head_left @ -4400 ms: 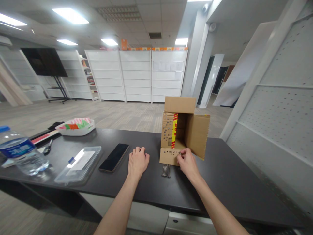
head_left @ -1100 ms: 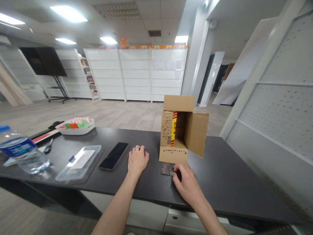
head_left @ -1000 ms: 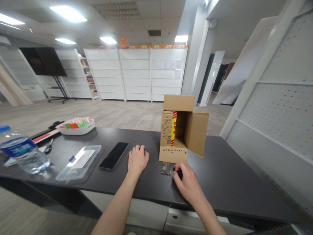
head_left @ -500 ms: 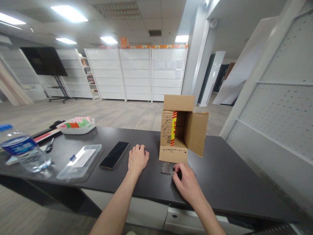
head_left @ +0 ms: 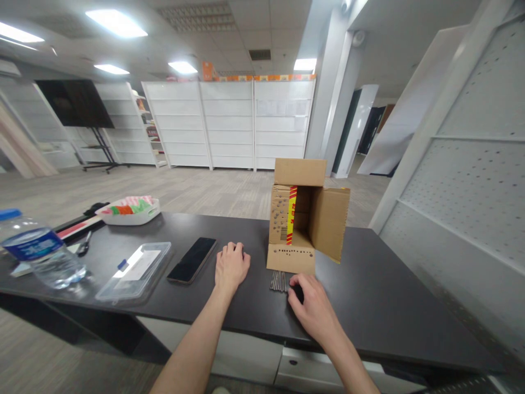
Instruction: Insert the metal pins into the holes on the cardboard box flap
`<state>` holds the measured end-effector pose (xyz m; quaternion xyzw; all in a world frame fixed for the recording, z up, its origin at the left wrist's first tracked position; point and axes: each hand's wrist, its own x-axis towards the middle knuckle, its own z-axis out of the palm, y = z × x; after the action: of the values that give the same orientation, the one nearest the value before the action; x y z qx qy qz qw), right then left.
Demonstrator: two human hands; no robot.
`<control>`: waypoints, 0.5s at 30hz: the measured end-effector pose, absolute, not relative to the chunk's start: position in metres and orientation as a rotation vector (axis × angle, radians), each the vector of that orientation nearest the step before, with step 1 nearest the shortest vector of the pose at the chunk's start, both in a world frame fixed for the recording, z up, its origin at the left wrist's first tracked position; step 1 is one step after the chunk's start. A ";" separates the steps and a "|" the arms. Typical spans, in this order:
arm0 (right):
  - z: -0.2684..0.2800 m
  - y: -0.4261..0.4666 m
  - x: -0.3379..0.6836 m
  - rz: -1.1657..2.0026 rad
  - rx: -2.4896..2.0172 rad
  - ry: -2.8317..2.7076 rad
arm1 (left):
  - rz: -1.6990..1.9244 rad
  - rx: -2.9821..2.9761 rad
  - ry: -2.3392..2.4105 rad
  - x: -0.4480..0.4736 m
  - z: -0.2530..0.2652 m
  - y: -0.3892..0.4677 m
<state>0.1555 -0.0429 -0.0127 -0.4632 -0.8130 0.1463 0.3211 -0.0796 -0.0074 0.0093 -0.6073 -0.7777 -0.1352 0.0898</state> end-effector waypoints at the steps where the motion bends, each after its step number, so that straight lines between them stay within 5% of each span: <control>1: -0.012 -0.043 0.155 0.385 -1.218 -2.143 | -0.400 -1.806 -2.316 -0.080 0.009 -0.007; 15: -0.008 -0.046 0.153 0.317 -1.246 -2.278 | -0.418 -1.801 -2.282 -0.080 0.007 -0.007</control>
<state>0.1533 -0.0458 -0.0076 -0.4600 -0.8410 0.1170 0.2597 -0.0802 -0.0072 0.0073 -0.6101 -0.7728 -0.1415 0.1023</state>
